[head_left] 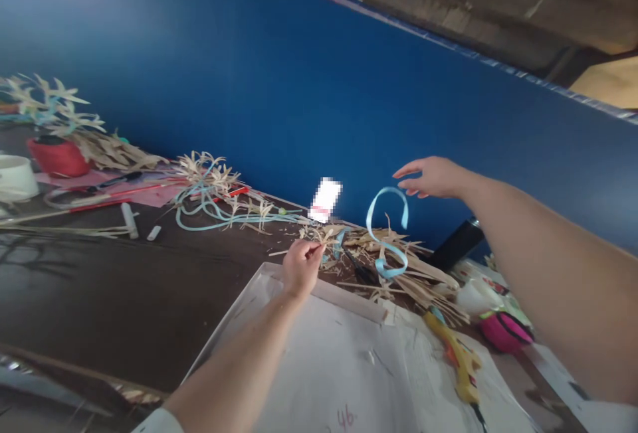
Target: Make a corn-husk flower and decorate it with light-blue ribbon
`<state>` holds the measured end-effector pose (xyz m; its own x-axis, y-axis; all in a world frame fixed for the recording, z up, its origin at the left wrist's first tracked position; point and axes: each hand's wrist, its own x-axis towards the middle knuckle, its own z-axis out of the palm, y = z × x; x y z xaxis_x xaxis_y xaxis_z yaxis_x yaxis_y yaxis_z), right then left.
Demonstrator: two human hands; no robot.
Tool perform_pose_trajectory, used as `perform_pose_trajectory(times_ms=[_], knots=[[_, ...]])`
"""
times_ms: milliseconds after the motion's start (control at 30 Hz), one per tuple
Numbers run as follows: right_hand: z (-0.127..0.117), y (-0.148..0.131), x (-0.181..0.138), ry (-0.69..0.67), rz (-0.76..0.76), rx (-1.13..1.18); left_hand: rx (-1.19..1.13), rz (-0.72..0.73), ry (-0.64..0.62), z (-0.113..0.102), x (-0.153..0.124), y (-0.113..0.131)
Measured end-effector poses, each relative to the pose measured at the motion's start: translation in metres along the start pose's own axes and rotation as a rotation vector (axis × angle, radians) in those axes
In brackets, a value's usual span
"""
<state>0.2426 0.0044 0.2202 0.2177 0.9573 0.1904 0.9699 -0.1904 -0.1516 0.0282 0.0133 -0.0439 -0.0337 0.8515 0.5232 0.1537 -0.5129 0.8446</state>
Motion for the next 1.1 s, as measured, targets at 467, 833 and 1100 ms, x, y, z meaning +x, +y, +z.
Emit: perform_pose_trajectory(times_ms=[467, 833, 1100], knots=[[0.125, 0.038, -0.069, -0.320, -0.035, -0.292, 0.001, -0.016, -0.021, 0.000, 0.000, 0.003], [0.170, 0.040, -0.077, -0.196, -0.314, -0.514, -0.015, -0.084, -0.044, 0.000, -0.001, 0.002], [0.136, 0.053, -0.068, -0.102, -0.187, -0.427, 0.004, -0.058, -0.041, 0.001, 0.000, 0.002]])
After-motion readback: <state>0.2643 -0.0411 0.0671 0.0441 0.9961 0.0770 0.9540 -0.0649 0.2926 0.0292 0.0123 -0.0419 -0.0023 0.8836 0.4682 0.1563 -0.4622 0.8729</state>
